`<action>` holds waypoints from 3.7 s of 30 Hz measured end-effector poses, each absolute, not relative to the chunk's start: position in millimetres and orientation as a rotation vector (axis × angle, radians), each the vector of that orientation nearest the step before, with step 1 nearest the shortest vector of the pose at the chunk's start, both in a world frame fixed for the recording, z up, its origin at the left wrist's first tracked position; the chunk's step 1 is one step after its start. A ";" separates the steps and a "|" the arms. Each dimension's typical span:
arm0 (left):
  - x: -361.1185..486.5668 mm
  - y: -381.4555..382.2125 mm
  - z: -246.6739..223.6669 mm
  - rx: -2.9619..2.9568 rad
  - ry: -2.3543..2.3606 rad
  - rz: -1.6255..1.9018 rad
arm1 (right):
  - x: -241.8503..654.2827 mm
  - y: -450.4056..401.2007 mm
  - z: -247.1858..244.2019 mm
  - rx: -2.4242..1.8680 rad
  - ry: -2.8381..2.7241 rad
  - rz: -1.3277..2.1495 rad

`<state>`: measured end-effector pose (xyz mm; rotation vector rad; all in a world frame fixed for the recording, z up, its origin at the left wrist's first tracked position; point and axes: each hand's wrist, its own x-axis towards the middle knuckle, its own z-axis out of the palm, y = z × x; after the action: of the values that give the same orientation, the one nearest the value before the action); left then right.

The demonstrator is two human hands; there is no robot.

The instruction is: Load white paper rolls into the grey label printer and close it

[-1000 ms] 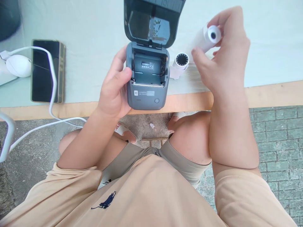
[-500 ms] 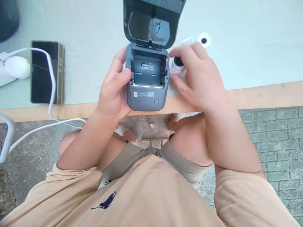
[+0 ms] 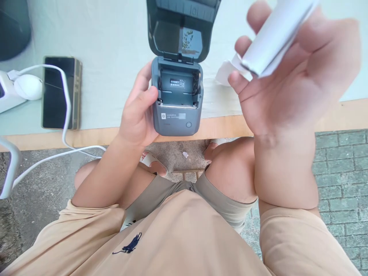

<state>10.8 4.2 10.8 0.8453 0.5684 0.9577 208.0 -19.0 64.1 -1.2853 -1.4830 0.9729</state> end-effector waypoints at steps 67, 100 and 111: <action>5.1 5.4 0.5 1.200 0.709 0.928 | 200.1 -6.2 39.0 -1.132 -2.037 0.505; -25.6 10.0 35.8 1.781 1.017 1.186 | 177.1 -10.5 40.0 -1.003 -1.659 1.360; -23.4 16.1 47.7 1.224 0.652 1.174 | 176.4 -7.3 36.7 -1.040 -1.735 1.295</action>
<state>-23.4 16.1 47.7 1.2241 0.6521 1.1735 176.4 -7.3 36.7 -1.0402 -1.7351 1.2949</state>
